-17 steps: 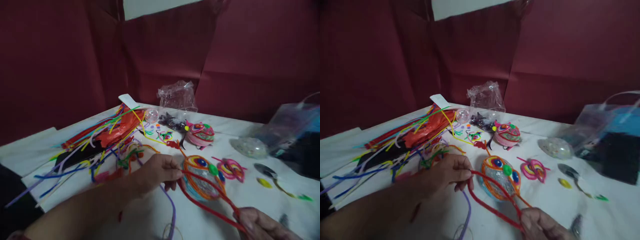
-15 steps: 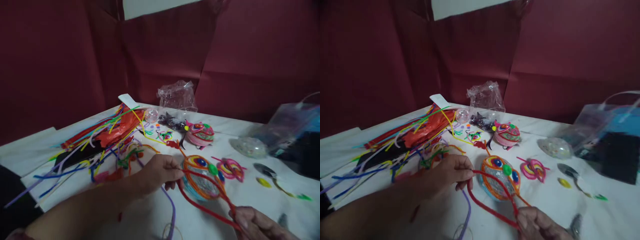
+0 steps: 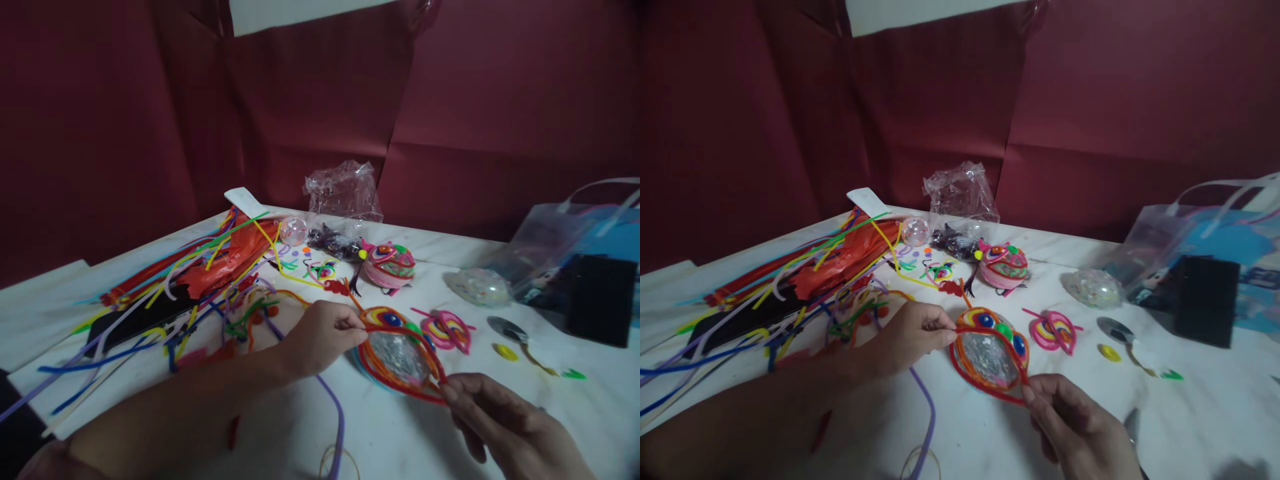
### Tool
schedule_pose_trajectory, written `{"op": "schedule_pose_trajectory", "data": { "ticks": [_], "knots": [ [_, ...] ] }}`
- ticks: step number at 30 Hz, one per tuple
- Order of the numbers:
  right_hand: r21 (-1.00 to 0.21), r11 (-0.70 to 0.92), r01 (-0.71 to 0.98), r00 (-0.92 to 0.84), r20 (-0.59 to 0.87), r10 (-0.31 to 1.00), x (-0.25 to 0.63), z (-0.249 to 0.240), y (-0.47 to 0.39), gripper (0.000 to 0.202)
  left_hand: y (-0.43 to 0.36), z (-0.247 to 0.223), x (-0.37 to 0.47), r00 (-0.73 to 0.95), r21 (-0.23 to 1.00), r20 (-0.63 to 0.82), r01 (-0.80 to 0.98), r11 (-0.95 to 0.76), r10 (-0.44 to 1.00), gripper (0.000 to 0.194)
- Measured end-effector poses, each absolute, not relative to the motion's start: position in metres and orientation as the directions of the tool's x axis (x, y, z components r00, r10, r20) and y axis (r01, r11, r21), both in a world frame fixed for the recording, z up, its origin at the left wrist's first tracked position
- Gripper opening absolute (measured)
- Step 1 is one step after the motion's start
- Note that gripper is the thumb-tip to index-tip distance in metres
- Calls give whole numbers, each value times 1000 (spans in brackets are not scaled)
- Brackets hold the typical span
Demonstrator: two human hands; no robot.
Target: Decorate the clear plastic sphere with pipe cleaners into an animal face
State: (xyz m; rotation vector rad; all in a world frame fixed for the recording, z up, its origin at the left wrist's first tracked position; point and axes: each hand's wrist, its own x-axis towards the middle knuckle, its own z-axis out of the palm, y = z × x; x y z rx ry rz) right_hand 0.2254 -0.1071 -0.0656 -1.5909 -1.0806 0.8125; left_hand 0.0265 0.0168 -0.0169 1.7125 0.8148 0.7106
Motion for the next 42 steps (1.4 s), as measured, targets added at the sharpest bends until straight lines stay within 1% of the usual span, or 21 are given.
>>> {"op": "schedule_pose_trajectory", "data": {
  "ticks": [7,10,12,14,17,24,28,34,42],
  "knots": [
    [-935,-62,349,330,60,942,227,-69,-100,62,22,-13,31,591,959,120,137,-246,798,9],
    [-916,6,402,278,128,952,232,-72,-103,53,23,-8,33,596,962,127,122,-245,793,8],
    [-912,37,408,239,146,960,238,-75,-104,45,25,-5,35,597,962,128,119,-245,792,8],
    [-921,64,385,213,156,964,242,-79,-103,42,26,-5,37,597,961,127,123,-247,792,7],
    [-934,90,345,199,166,966,243,-84,-100,42,29,-10,37,596,958,123,138,-252,794,7],
    [-946,91,311,259,176,950,231,-93,-94,42,32,-27,39,572,952,128,159,-262,810,14],
    [-949,94,302,303,189,934,228,-96,-95,41,32,-30,40,552,948,145,161,-276,821,11],
    [-964,74,256,322,157,934,228,-91,-99,40,33,-32,40,549,939,178,155,-308,817,9],
    [-987,87,132,349,129,928,225,-92,-93,40,36,-30,38,518,920,224,166,-354,826,8]
  ]
}}
